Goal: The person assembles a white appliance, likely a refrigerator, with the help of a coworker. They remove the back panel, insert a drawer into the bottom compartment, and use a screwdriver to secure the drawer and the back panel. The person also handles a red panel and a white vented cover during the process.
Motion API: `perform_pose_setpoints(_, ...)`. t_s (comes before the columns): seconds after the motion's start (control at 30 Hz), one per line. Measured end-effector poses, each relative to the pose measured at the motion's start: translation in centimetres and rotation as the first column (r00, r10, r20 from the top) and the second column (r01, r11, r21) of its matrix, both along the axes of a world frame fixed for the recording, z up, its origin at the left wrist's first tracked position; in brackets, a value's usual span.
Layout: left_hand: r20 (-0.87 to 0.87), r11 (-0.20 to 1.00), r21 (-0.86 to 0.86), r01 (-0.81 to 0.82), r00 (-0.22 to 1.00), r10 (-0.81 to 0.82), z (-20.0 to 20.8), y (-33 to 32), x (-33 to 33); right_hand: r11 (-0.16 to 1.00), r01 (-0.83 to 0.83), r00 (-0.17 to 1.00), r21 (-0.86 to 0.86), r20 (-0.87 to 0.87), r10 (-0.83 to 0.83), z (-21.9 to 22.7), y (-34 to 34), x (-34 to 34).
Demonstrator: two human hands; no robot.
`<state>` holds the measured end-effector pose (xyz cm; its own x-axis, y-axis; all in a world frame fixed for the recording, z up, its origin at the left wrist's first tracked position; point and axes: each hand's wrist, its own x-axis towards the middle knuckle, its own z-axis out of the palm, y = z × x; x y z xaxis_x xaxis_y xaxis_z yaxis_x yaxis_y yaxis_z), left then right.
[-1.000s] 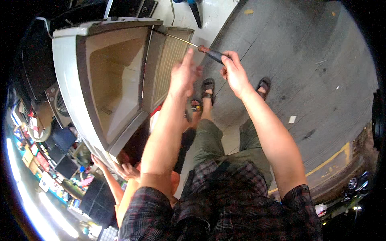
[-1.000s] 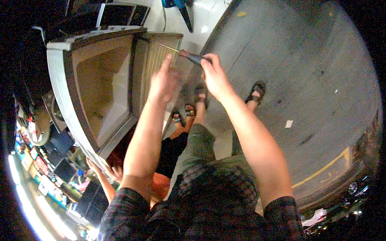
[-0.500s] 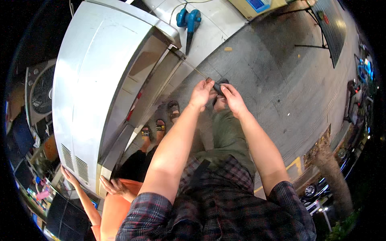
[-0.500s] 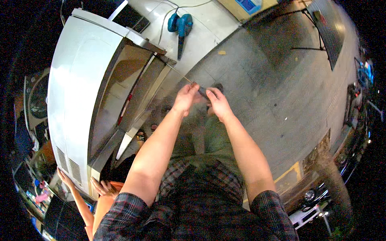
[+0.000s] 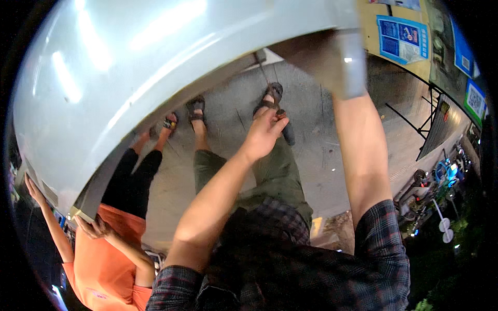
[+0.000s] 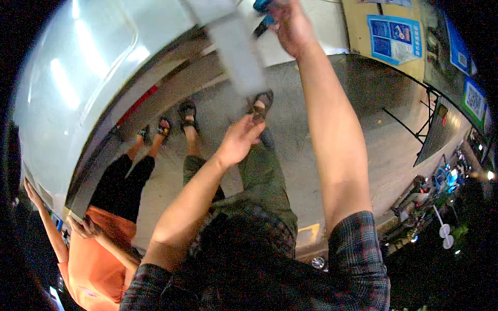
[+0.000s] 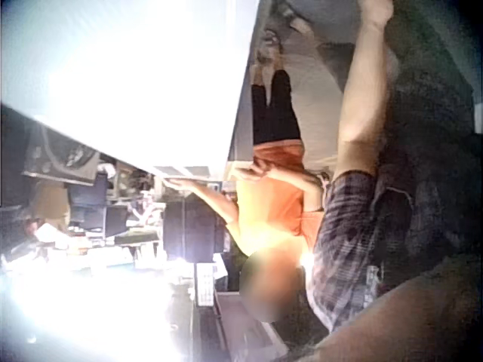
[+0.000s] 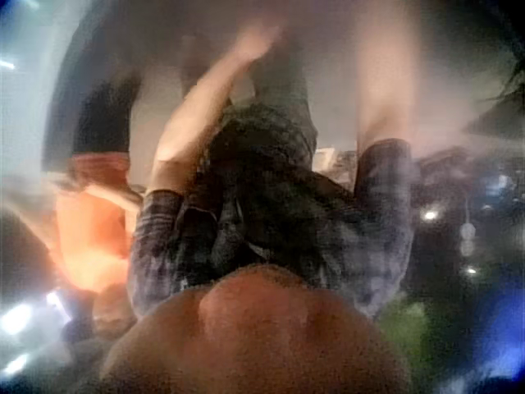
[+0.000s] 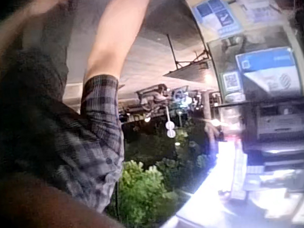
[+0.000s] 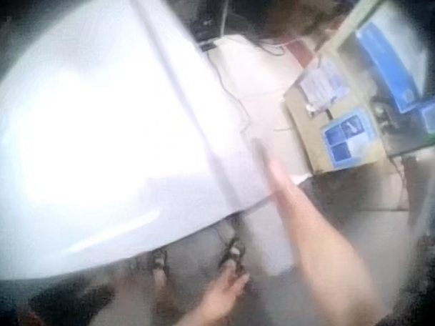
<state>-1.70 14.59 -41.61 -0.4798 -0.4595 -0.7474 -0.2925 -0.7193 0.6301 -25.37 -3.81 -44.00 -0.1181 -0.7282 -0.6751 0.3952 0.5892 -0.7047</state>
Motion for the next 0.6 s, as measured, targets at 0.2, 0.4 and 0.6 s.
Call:
perform_pose_setpoints(0.2, -0.027, 0.989, -0.097, -0.113, 0.993, 0.111, -0.2, 0.2, 0.1, 1.0, -0.01, 0.992, -0.025, -0.127, 0.007, -2.3, -2.3, 3.5)
perform_pose_setpoints(0.4, 0.017, 0.963, -0.242, -0.115, 0.992, 0.123, -1.4, 1.5, 0.4, 0.998, -0.015, 0.974, -0.055, -0.225, 0.002, -2.6, -2.5, 4.8)
perform_pose_setpoints(0.6, 0.003, 0.97, -0.187, -0.154, 0.988, 0.157, -0.2, 0.5, -0.6, 0.994, 0.014, 0.945, -0.108, -0.324, -0.048, -3.5, -2.4, 5.1)
